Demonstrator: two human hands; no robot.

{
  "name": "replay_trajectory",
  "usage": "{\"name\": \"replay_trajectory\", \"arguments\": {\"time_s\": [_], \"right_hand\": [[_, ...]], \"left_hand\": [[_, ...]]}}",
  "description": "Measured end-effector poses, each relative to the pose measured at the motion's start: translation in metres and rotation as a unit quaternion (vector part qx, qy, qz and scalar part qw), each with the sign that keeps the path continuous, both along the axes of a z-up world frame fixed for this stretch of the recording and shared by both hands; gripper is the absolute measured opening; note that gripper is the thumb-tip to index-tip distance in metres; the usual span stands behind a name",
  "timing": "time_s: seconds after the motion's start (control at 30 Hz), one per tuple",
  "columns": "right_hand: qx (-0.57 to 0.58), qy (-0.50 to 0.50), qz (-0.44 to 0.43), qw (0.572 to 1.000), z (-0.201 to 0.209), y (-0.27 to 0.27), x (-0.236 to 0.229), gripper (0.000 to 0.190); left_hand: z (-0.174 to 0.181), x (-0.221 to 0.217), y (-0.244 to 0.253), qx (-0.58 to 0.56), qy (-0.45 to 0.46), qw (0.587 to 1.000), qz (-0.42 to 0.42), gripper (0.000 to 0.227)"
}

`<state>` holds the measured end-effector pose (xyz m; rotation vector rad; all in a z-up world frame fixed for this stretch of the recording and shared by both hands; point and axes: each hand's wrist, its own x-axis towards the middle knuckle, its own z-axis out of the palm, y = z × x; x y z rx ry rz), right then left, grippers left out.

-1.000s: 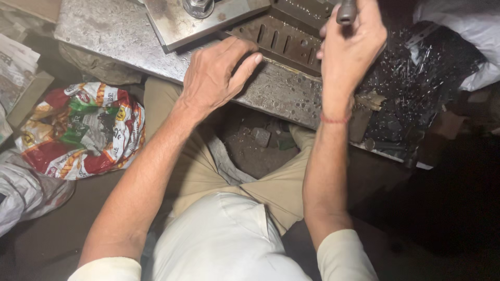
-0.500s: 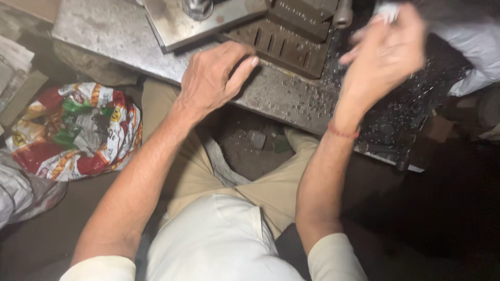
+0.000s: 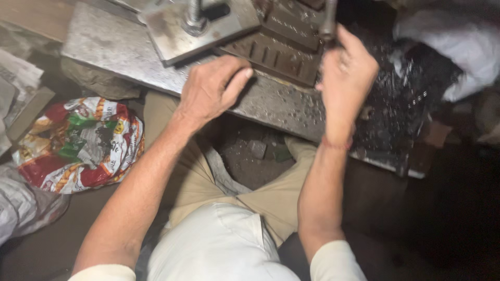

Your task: The person sits on the floor and uses a manual press to punch holes into small metal strips. They repeatedly pick up a metal strip, place it into the press die, pull the lever to punch a hole, and then remove the finished piece.

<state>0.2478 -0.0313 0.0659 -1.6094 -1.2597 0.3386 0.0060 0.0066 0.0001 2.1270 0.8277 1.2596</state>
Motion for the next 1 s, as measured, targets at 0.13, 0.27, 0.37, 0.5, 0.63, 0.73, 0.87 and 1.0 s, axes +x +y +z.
{"name": "replay_trajectory", "arguments": {"time_s": [0.13, 0.27, 0.37, 0.5, 0.63, 0.73, 0.87, 1.0], "right_hand": [[0.039, 0.044, -0.017, 0.998, -0.009, -0.027, 0.007, 0.021], [0.041, 0.004, 0.026, 0.999, -0.024, -0.019, 0.024, 0.011], [0.044, -0.051, 0.045, 0.997, -0.032, -0.001, 0.043, 0.009], [0.05, -0.04, 0.101, 0.993, -0.04, 0.021, 0.064, 0.01], [-0.033, -0.002, 0.12, 0.992, -0.038, 0.015, 0.079, 0.015], [-0.028, 0.011, 0.173, 0.985, -0.032, -0.012, 0.082, 0.014], [0.03, -0.012, 0.137, 0.99, -0.031, -0.017, 0.06, 0.013], [0.092, -0.176, 0.082, 0.977, -0.023, 0.002, 0.026, 0.015]], "left_hand": [[-0.004, -0.004, -0.007, -0.012, 0.008, 1.0, 0.0, 0.015], [-0.002, -0.004, -0.007, -0.017, 0.016, 1.0, 0.001, 0.014], [-0.002, -0.004, -0.007, -0.018, 0.016, 1.0, 0.004, 0.014], [-0.002, -0.003, -0.007, -0.016, 0.022, 1.0, 0.007, 0.014], [-0.004, -0.003, -0.006, -0.017, 0.031, 0.999, 0.007, 0.014], [-0.003, -0.003, -0.007, -0.008, 0.018, 1.0, 0.01, 0.015], [-0.004, -0.004, -0.007, -0.018, 0.024, 1.0, 0.006, 0.015], [-0.004, -0.003, -0.007, -0.007, 0.02, 1.0, 0.012, 0.015]]}}
